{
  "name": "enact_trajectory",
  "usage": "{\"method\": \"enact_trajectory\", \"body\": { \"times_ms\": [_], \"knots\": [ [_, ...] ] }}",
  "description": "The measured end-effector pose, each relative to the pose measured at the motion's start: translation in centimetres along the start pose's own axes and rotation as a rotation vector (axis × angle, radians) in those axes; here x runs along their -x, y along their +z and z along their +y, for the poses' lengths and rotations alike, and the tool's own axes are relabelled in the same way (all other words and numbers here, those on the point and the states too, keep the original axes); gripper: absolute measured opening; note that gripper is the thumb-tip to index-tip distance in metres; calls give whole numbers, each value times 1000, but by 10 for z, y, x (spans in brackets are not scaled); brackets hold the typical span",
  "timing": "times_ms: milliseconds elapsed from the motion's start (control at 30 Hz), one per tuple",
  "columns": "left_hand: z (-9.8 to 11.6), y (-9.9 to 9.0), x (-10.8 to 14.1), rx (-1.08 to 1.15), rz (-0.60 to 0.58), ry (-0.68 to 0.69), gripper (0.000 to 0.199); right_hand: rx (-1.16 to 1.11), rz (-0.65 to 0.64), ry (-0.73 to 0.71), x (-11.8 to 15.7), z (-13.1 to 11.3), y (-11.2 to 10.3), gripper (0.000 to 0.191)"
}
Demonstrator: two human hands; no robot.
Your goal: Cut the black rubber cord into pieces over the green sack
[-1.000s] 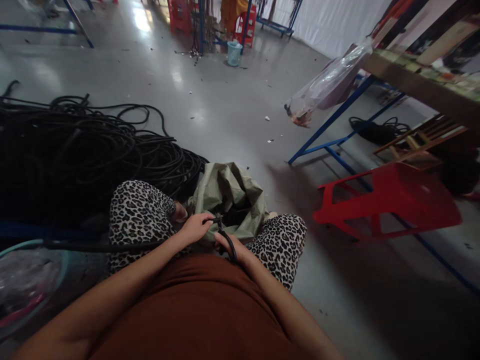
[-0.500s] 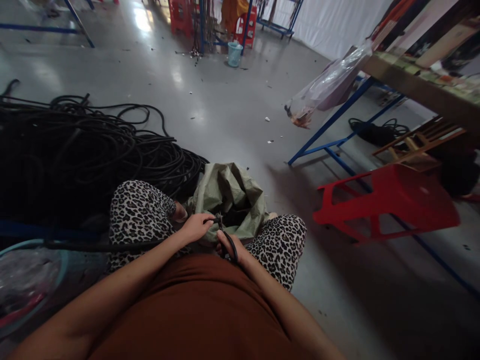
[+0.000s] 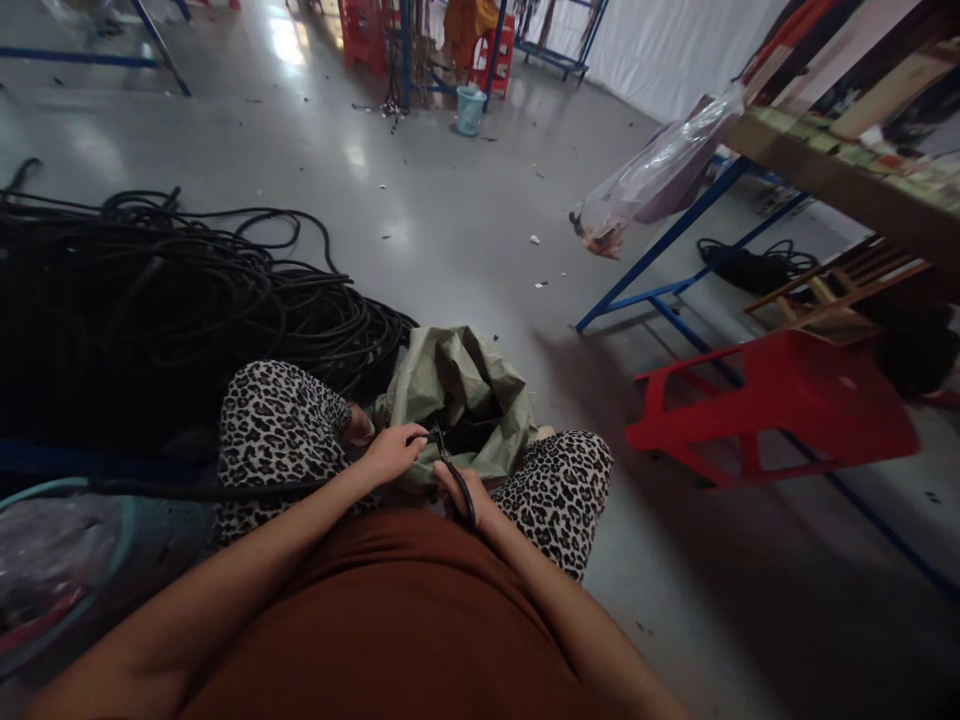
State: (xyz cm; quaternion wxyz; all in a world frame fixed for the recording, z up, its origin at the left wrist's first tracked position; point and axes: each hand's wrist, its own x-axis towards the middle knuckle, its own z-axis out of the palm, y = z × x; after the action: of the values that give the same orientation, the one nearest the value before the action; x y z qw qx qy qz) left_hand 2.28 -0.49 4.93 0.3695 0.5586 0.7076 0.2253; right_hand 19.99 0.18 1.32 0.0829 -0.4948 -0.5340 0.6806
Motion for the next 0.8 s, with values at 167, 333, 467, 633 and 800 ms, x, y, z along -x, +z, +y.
{"method": "enact_trajectory", "body": {
  "times_ms": [167,333,467,633,800],
  "knots": [
    [4,-2,6,-85,63,35,34,-69,15,51,2,-4,2,54],
    [4,-3,7,-149,53,41,31,-109,44,74,2,-5,3,54],
    [1,-3,4,-121,49,32,31,-64,55,30,0,-2,3,56],
    [0,-2,2,-106,59,29,32,-20,63,18,-4,5,2,58],
    [0,-2,0,-110,51,15,33,44,81,-38,-8,12,2,58]
  ]
}}
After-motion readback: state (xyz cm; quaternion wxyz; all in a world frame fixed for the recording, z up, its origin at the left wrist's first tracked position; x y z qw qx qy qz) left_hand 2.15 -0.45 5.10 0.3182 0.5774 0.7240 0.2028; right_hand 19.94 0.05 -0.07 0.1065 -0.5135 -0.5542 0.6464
